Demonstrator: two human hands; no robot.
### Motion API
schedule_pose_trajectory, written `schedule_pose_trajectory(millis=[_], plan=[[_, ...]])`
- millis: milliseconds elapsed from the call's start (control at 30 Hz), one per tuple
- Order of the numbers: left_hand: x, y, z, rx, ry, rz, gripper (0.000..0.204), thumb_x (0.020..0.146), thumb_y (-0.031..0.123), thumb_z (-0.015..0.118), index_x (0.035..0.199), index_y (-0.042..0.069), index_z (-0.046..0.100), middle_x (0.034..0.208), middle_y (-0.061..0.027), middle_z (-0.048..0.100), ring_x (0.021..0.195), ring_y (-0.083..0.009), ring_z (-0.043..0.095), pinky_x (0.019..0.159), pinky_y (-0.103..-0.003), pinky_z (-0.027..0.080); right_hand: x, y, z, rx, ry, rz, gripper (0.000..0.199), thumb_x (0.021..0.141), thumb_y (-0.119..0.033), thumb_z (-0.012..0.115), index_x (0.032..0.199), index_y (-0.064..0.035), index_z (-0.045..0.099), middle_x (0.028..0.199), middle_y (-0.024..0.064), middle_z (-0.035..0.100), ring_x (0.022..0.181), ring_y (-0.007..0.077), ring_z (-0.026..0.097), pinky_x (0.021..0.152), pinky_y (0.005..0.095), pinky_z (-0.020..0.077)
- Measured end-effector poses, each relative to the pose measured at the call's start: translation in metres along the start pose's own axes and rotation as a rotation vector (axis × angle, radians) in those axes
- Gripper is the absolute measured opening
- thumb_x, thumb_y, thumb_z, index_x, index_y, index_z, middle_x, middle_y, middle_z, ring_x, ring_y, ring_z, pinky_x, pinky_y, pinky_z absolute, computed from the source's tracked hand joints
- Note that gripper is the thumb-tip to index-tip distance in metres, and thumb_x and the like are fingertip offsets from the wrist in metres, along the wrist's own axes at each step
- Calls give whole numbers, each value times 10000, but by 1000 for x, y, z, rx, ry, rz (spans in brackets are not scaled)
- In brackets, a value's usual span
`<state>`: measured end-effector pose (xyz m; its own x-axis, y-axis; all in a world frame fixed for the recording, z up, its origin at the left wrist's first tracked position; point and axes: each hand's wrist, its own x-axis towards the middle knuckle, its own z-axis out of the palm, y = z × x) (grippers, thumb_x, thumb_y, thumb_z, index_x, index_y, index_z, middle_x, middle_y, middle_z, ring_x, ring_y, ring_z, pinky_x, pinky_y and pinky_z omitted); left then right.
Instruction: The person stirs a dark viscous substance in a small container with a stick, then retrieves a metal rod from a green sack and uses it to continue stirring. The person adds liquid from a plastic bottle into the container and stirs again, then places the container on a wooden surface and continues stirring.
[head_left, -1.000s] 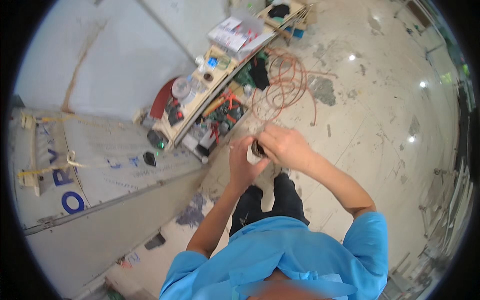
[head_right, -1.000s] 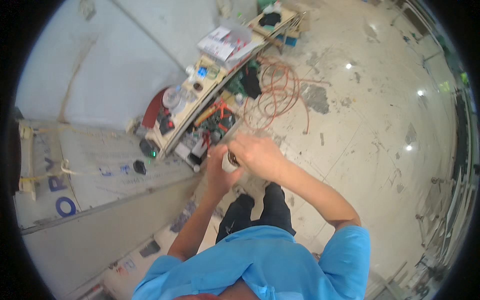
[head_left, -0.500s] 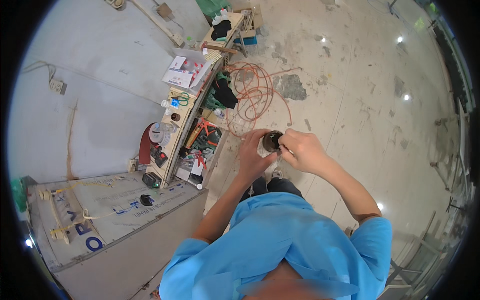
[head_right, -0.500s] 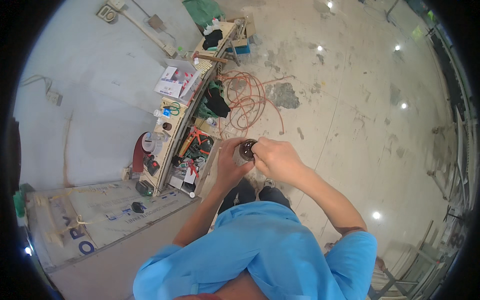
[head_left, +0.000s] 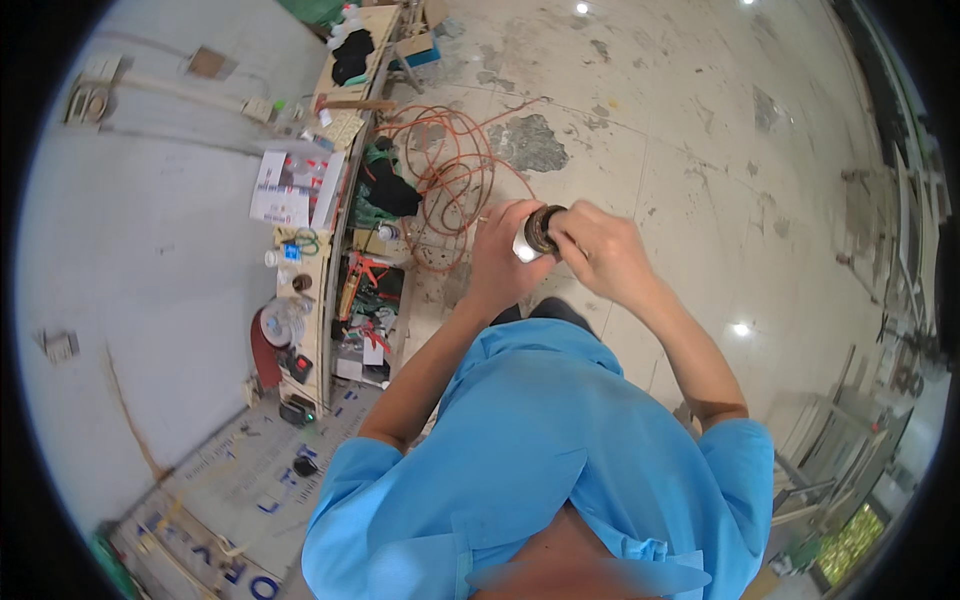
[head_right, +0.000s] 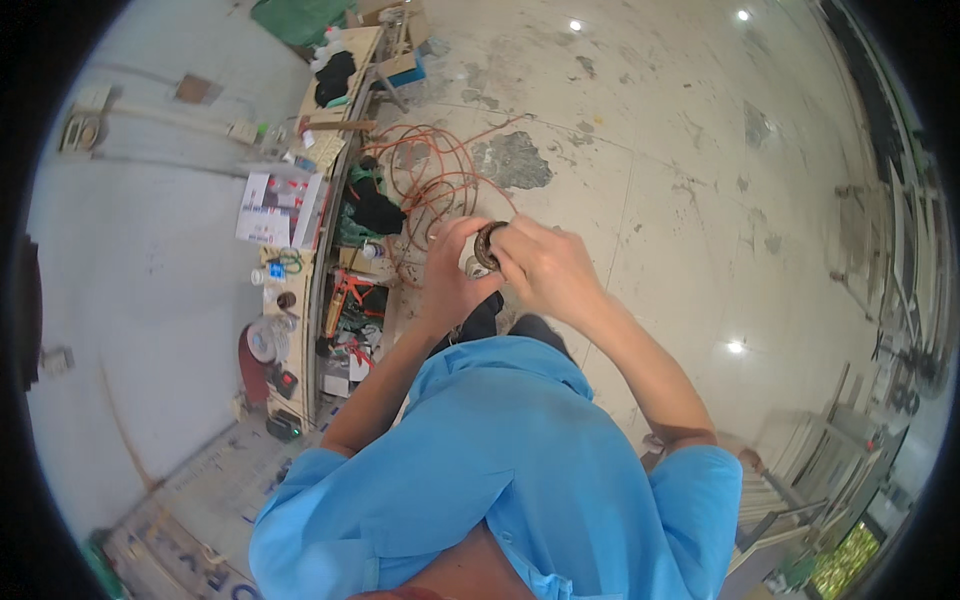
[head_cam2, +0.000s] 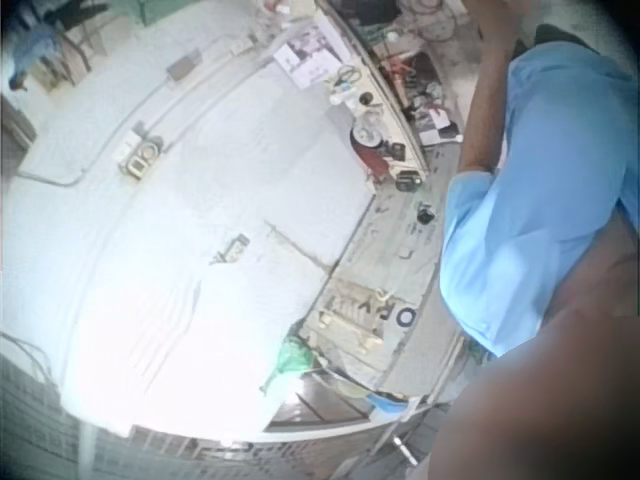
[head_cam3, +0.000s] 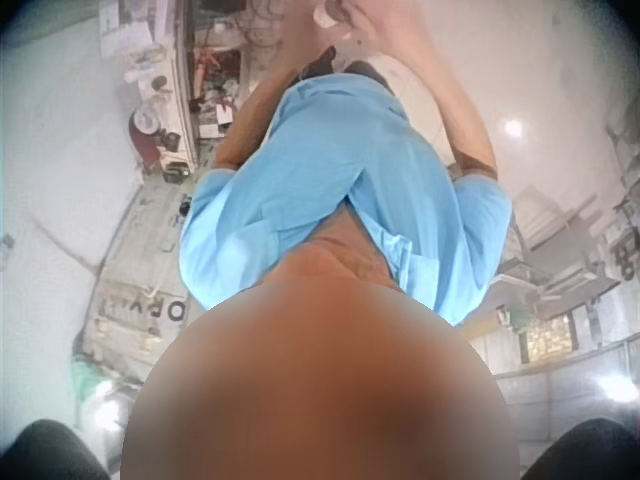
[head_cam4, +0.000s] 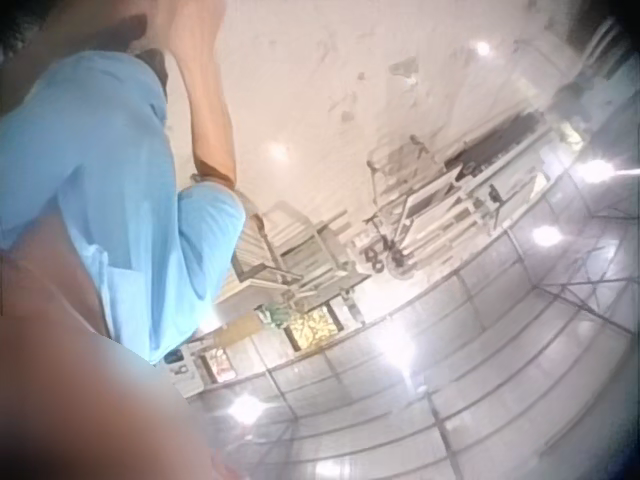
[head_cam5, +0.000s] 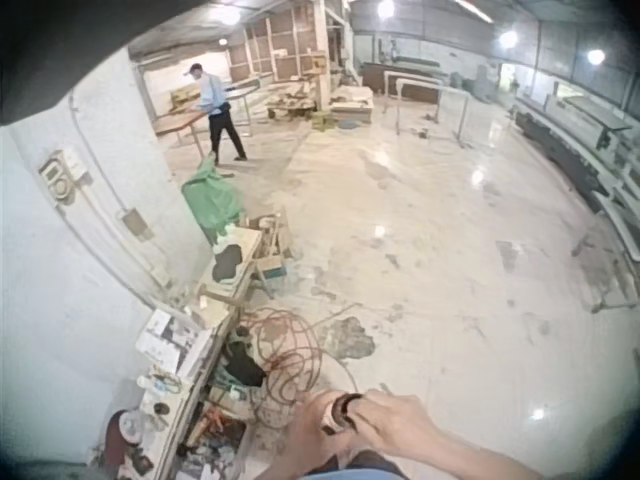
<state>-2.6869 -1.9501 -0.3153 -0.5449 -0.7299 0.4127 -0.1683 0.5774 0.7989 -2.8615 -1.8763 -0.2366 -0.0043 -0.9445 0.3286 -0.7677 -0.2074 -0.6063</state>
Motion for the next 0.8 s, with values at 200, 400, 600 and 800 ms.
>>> schedule_pose_trajectory(millis=[200,400,600,800], plan=[[88,-32,0,-76,-158,-49,661,712,156,935,1306,79,656,1265,-112,676,1225,-337,620,1038,-465,483,52,48,-22,-116,24,109,69,899,-70,731,915,-48,668,855,79,615,707,291,674,580,413,536],[168,-50,27,-32,-186,-73,650,710,122,937,1303,81,673,1260,-119,687,1219,-342,629,1045,-459,483,102,109,-30,-104,213,112,100,867,-67,772,943,-52,709,864,88,639,703,294,680,594,418,540],[261,-73,87,-1,-159,-51,665,697,38,926,1311,87,677,1278,-110,691,1228,-330,634,1074,-456,470,156,200,-68,137,187,123,120,855,-82,777,939,-63,692,875,84,640,705,300,681,591,419,540],[361,-87,140,-18,-94,-94,632,722,11,902,1309,86,679,1275,-103,694,1236,-327,631,1073,-438,473,224,289,-125,-17,108,17,72,883,-82,730,930,-89,675,855,78,627,716,320,685,590,428,549]])
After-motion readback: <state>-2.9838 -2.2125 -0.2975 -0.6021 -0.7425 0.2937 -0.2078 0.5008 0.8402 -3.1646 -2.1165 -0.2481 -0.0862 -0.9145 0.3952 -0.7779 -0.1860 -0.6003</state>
